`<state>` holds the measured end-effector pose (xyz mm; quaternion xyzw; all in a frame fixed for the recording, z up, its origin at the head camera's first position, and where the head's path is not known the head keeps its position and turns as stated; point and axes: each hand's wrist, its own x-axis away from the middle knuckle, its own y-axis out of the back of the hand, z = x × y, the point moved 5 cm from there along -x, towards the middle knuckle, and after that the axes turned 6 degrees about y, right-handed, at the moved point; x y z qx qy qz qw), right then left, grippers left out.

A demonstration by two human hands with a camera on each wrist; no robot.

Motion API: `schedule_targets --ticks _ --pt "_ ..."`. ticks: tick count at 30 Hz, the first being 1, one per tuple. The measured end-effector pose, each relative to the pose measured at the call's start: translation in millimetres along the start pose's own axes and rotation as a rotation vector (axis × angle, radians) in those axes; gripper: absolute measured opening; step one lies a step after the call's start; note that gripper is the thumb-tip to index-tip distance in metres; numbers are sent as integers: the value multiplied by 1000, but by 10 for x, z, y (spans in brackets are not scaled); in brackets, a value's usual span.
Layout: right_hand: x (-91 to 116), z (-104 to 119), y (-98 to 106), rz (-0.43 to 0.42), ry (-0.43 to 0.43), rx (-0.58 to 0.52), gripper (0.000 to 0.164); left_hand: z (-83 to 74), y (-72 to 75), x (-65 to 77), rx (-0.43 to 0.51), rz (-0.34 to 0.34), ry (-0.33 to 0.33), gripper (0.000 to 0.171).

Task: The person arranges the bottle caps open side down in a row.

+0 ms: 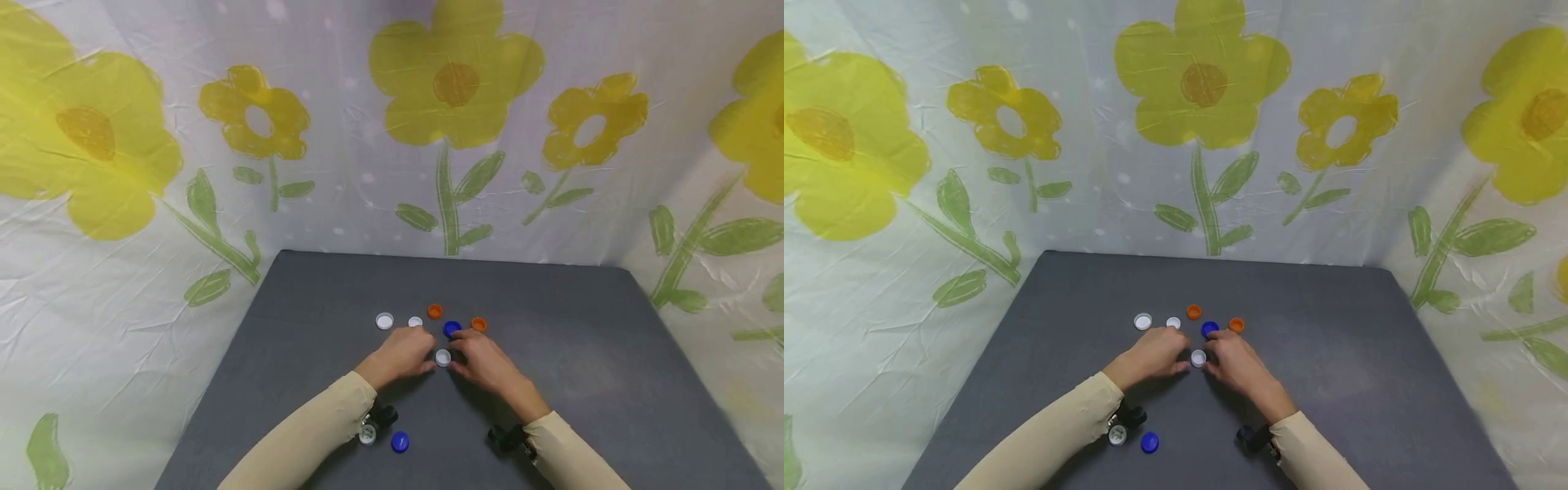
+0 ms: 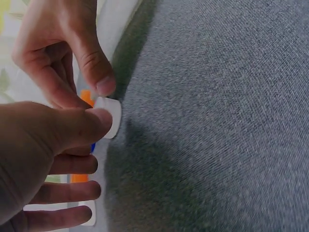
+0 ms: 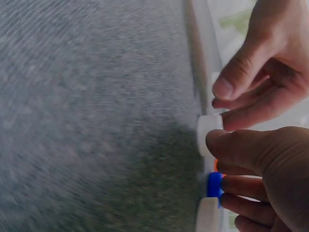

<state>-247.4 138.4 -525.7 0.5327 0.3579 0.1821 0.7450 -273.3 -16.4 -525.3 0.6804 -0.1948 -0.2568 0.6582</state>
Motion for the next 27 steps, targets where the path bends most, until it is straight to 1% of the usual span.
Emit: schedule_targets --ticks 4,8,14,18,22,27 --pt "7 -8 -53 -35 9 -16 21 -16 -77 -41 0 -3 3 23" --pt "11 1 -77 -69 21 -25 19 -26 -117 -59 4 -16 12 21" --pt "-2 -2 -92 -67 4 -19 21 -25 -138 -72 -1 -26 12 20" --pt "-3 11 -78 -68 -3 -31 21 -20 -118 -52 5 -41 4 20" --pt "4 42 -36 -87 -1 -48 21 -12 -77 -12 14 -67 -10 19" --pt "15 105 68 -133 4 -63 24 -10 40 54 11 -125 -38 17"
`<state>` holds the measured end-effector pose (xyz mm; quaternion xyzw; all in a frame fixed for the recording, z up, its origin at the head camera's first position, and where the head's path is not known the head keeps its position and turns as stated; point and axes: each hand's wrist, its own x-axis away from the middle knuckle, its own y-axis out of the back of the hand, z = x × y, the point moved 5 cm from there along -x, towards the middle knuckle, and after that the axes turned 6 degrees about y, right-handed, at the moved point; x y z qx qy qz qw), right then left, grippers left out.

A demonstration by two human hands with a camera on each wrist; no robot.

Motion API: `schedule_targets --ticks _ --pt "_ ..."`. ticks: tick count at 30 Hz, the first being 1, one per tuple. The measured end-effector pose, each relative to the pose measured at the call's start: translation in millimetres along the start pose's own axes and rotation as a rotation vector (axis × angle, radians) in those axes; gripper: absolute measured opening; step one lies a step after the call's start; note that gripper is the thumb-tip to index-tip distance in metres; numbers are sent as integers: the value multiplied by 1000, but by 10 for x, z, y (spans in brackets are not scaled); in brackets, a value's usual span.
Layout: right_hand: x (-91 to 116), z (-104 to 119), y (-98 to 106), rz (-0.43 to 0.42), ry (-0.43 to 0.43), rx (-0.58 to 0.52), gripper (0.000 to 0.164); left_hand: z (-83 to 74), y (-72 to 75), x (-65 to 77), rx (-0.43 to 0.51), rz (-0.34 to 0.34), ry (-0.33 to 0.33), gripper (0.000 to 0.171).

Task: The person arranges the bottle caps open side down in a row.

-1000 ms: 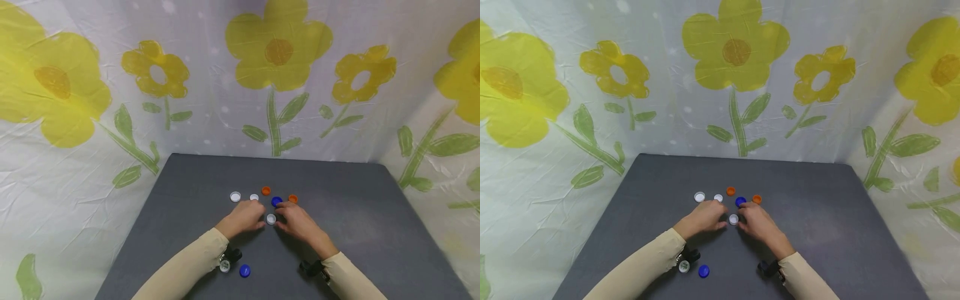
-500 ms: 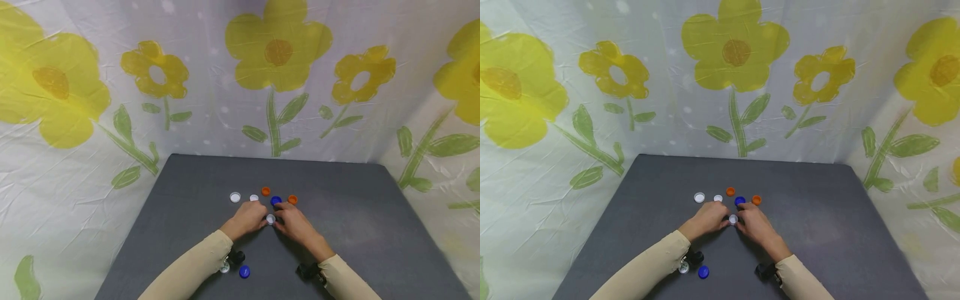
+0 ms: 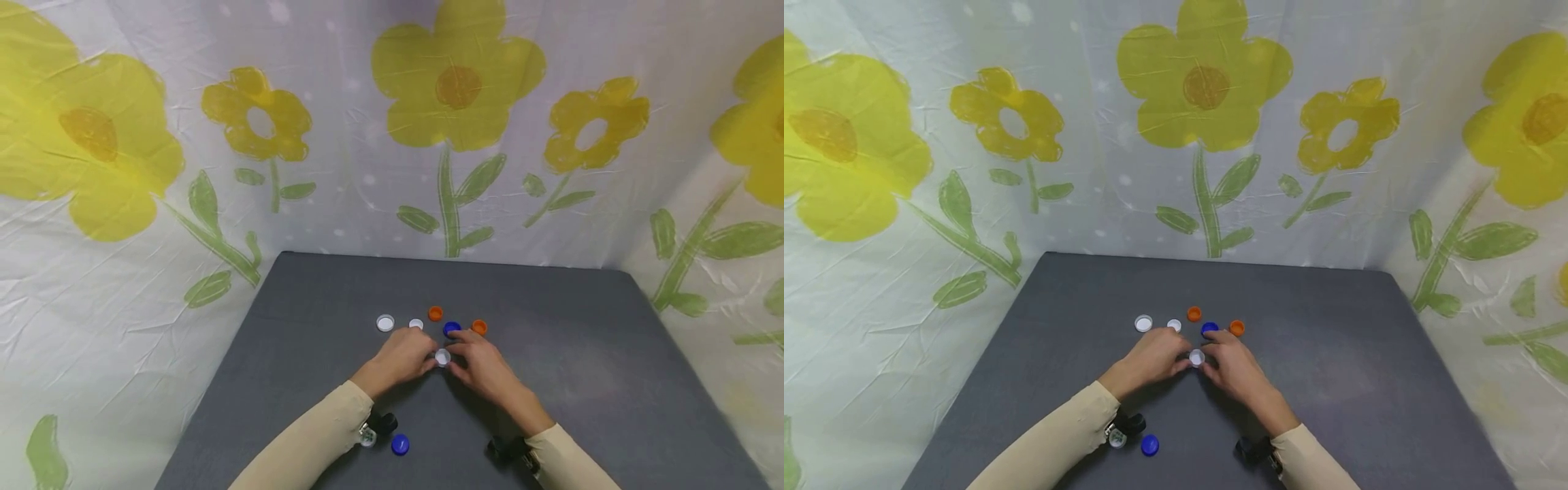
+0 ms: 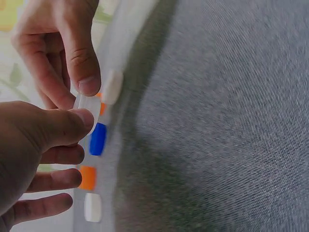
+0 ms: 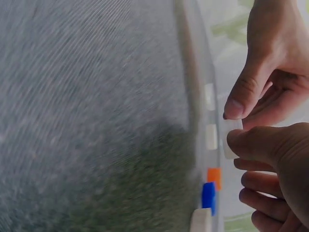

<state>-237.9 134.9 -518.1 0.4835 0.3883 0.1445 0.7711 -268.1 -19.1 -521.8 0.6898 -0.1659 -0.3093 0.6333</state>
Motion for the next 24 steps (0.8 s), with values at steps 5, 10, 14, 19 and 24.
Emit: schedule_targets --ticks 5,10,14,19,24 --pt "0 68 106 -13 -21 2 26 -31 149 68 -1 -46 -39 15" --pt "-6 141 179 -27 -15 13 29 -35 290 152 36 -93 -96 12" --pt "9 213 220 -53 13 4 31 -33 362 235 52 -113 -132 9" --pt "34 300 257 -78 38 -32 32 -49 446 343 46 -152 -169 13" --pt "58 361 268 -81 31 -88 29 -58 473 454 27 -183 -184 17"
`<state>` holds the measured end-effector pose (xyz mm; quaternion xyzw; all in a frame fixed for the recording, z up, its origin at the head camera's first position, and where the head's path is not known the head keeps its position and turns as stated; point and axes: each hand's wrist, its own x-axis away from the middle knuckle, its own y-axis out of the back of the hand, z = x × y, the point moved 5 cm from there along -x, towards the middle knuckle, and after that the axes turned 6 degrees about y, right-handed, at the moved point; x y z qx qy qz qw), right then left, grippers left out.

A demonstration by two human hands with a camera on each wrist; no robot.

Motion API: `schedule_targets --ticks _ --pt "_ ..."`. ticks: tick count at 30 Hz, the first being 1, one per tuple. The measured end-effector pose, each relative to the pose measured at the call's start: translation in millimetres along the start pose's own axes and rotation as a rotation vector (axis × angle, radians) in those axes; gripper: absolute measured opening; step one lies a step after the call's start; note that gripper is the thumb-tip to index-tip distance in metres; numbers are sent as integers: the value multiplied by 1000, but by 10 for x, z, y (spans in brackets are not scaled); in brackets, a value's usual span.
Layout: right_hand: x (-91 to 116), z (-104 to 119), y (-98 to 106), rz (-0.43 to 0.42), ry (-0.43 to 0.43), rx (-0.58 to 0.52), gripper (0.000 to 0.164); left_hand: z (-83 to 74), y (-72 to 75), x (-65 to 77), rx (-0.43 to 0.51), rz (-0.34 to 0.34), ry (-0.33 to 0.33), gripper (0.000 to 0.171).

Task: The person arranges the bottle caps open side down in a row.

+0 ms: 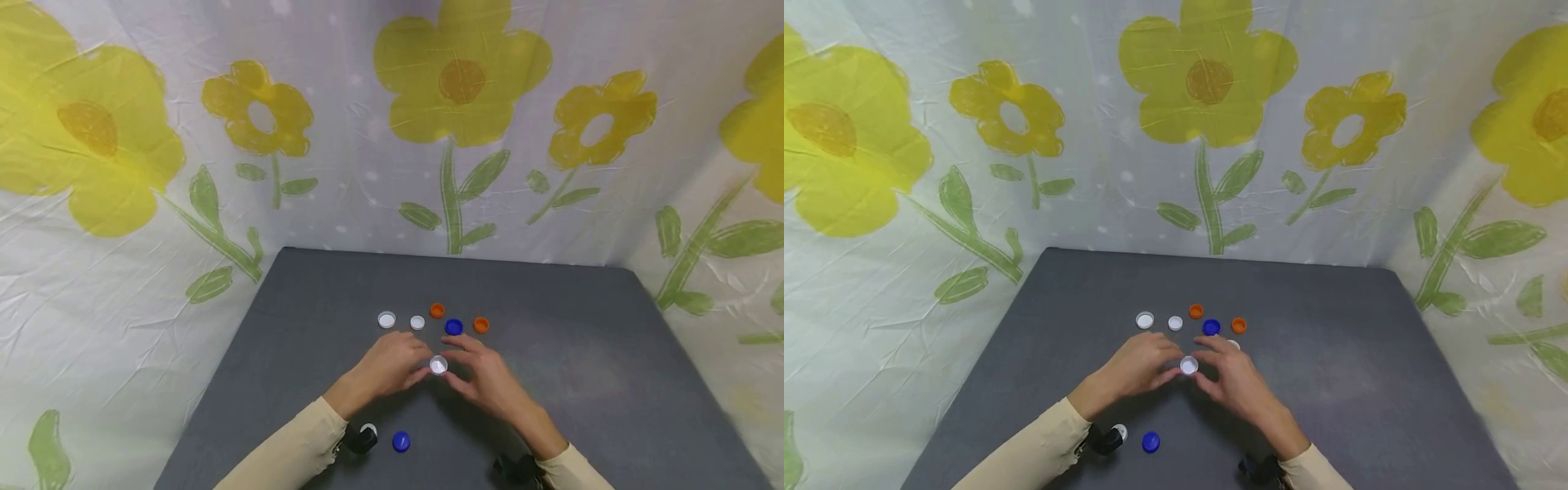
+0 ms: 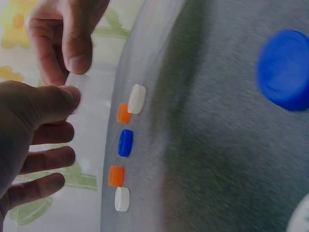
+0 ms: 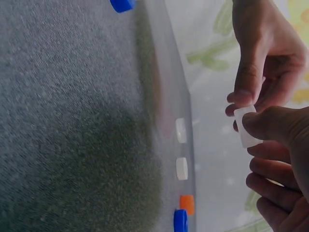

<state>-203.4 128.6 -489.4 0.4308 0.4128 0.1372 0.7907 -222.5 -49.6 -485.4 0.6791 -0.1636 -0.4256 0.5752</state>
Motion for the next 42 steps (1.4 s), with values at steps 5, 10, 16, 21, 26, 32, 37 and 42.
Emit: schedule_targets --ticks 5,10,16,21,26,32,37,42 --pt "22 18 -6 14 -42 -46 27 -23 60 85 -18 -60 -14 25" --pt "30 8 -6 23 -94 -89 25 -40 111 143 -39 -147 -44 31" --pt "27 4 -20 39 -142 -141 18 -50 104 181 -37 -183 -71 29" --pt "33 23 -45 55 -162 -177 13 -57 95 197 -22 -214 -81 25" --pt "59 23 -70 33 -172 -189 10 -36 67 232 67 -216 -45 22" --pt "61 40 -45 -36 -94 -137 25 46 40 273 268 -157 146 19" --pt "53 69 -23 -109 30 -95 47 132 6 276 590 -47 362 12" --pt "46 116 -15 -154 126 -91 59 182 -36 281 808 56 500 9"
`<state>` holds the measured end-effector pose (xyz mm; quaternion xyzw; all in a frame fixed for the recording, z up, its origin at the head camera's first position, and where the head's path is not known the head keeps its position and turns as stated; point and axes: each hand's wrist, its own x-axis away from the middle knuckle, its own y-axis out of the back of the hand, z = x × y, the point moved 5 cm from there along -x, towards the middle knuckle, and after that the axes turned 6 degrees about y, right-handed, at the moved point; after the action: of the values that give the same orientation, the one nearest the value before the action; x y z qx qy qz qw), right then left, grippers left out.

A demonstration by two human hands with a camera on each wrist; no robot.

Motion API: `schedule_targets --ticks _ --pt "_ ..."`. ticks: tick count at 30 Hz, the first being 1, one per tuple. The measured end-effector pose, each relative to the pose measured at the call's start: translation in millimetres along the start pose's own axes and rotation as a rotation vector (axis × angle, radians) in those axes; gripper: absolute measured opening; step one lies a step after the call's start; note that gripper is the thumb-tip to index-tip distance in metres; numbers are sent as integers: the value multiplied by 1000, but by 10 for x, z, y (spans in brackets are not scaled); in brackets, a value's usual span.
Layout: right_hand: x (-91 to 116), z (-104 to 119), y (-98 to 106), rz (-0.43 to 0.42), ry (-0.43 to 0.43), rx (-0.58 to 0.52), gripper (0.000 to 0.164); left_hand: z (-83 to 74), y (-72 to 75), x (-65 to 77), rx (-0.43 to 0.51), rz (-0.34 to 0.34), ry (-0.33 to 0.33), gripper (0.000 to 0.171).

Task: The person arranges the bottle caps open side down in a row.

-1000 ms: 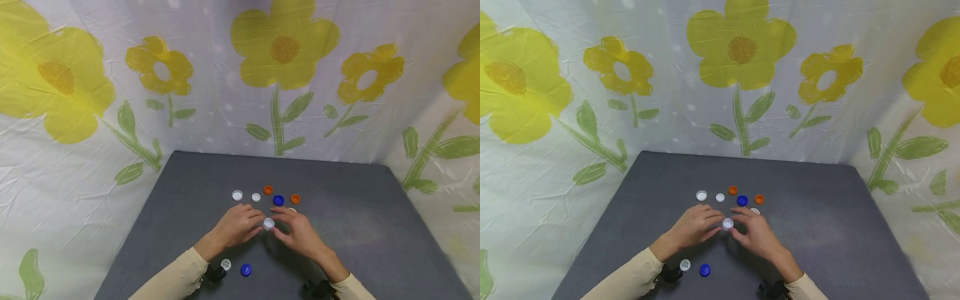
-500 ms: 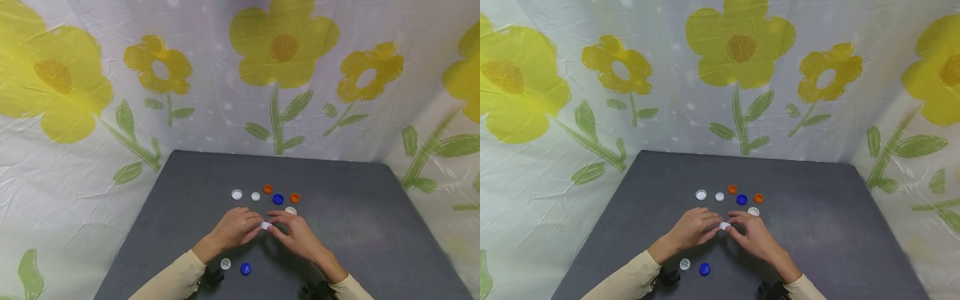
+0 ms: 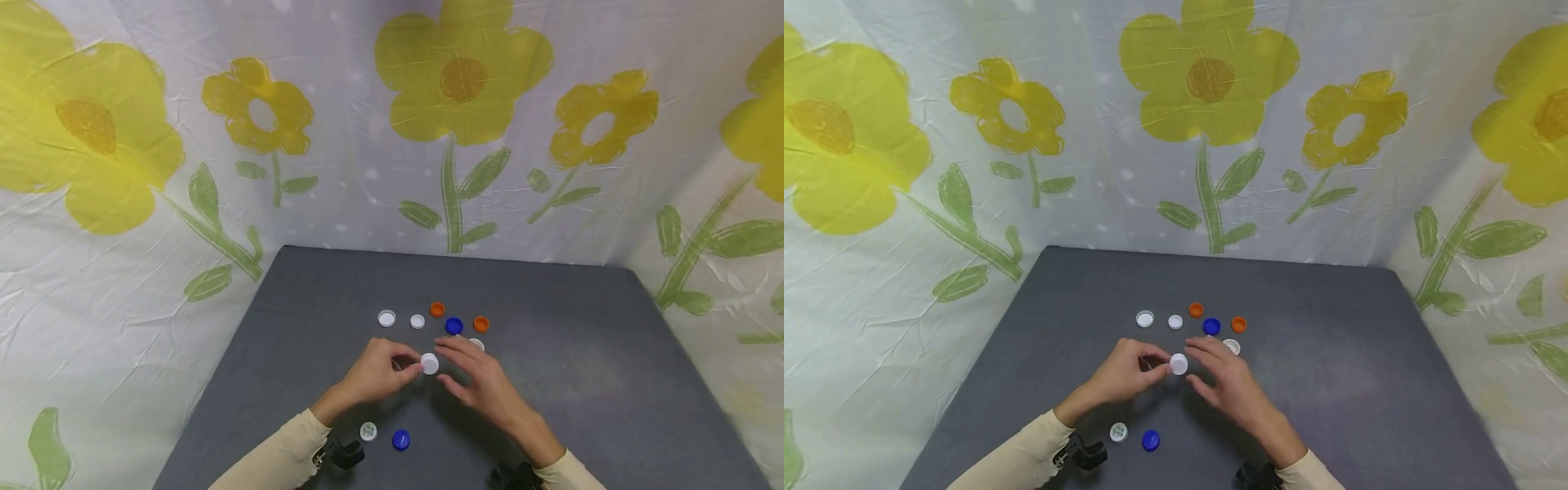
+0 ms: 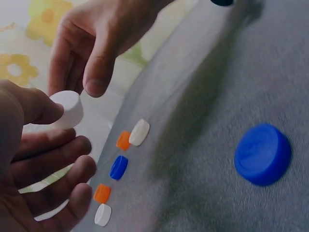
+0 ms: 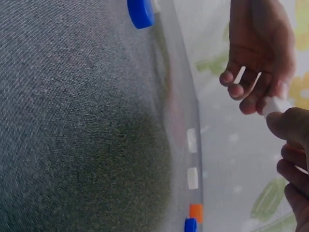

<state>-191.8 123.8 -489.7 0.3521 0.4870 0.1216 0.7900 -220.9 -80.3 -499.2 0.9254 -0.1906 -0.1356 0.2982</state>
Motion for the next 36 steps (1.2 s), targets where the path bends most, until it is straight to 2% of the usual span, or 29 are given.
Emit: schedule_targets --ticks 5,10,13,16,20,23,26,30,36 --pt "-9 44 -9 -18 51 14 60 27 -18 4 60 58 95 10" --pt "18 48 -21 -10 41 42 54 32 -36 6 38 80 90 14" --pt "36 40 -26 5 16 60 49 10 -30 9 -2 53 42 15" --pt "46 29 -22 19 -18 54 44 -45 -24 12 -71 8 -59 20" --pt "48 26 -6 42 -51 20 40 -137 -38 34 -216 -25 -213 25" --pt "53 47 2 84 -53 9 37 -191 -59 57 -321 -17 -285 25" --pt "85 87 2 153 -50 10 36 -231 -90 82 -403 28 -330 24" --pt "160 148 -9 255 -37 6 34 -239 -170 110 -502 139 -362 21" --pt "259 204 -42 359 18 -67 25 -251 -300 160 -571 279 -387 15"
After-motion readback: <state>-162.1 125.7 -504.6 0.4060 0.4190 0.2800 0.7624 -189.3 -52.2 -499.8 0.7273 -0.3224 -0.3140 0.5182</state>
